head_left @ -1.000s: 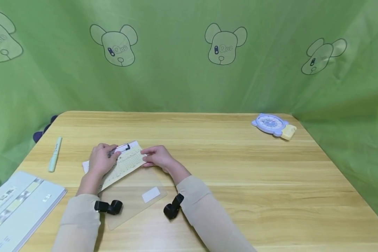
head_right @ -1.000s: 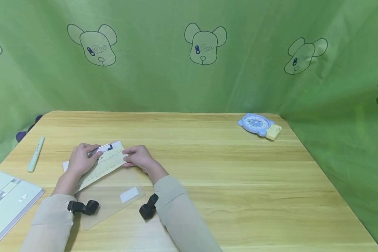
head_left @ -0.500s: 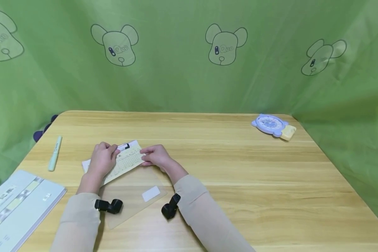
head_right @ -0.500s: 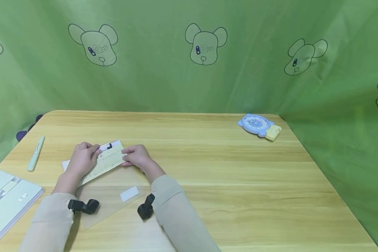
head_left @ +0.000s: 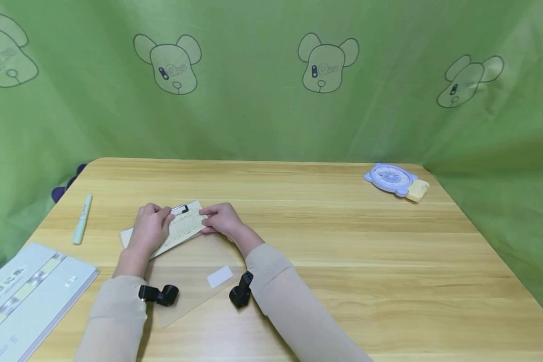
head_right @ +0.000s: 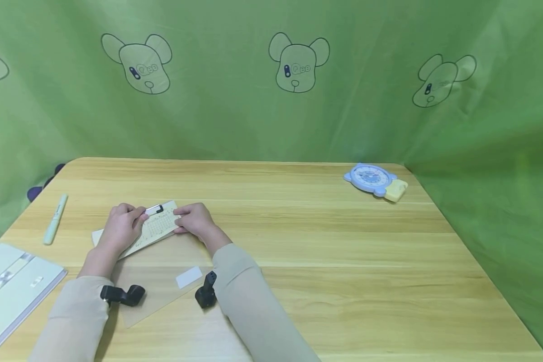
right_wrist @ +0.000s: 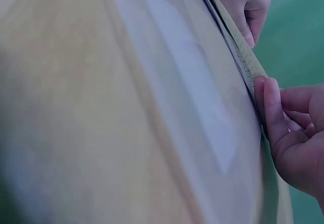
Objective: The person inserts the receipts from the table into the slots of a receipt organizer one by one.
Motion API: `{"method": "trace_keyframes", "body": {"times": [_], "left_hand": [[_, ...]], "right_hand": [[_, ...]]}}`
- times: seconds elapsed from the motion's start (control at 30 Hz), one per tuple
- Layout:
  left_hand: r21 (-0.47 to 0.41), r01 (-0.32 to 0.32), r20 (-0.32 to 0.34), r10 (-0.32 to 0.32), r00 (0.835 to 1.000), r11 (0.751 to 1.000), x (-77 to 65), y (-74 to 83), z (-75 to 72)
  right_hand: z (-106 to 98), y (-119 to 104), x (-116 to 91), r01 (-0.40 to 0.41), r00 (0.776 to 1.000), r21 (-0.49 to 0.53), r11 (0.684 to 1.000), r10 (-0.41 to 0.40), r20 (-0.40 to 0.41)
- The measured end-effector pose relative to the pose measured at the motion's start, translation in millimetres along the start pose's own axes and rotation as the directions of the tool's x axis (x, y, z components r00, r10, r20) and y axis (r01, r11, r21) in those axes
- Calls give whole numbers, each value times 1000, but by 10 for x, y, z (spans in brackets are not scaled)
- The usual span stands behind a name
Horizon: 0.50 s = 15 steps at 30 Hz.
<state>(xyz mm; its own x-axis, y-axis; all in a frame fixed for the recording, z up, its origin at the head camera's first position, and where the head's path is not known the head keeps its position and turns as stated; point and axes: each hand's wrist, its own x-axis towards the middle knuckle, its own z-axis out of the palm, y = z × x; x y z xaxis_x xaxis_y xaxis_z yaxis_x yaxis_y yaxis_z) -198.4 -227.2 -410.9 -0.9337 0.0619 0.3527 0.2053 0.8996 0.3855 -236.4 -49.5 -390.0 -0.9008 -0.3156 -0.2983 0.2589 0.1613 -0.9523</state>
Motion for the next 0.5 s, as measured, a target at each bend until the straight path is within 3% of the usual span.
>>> {"method": "trace_keyframes", "body": {"times": [0.27,0.5], "left_hand": [[0,9,19,-9,1000,1000,3,10,-5],[-5,-11,-5,11,1000,1000,-12,-4,3]], "right_hand": [[1,9,12,26,1000,-9,1000,-26,-9],[-3,46,-8,35,999,16,999,-35,2]]}}
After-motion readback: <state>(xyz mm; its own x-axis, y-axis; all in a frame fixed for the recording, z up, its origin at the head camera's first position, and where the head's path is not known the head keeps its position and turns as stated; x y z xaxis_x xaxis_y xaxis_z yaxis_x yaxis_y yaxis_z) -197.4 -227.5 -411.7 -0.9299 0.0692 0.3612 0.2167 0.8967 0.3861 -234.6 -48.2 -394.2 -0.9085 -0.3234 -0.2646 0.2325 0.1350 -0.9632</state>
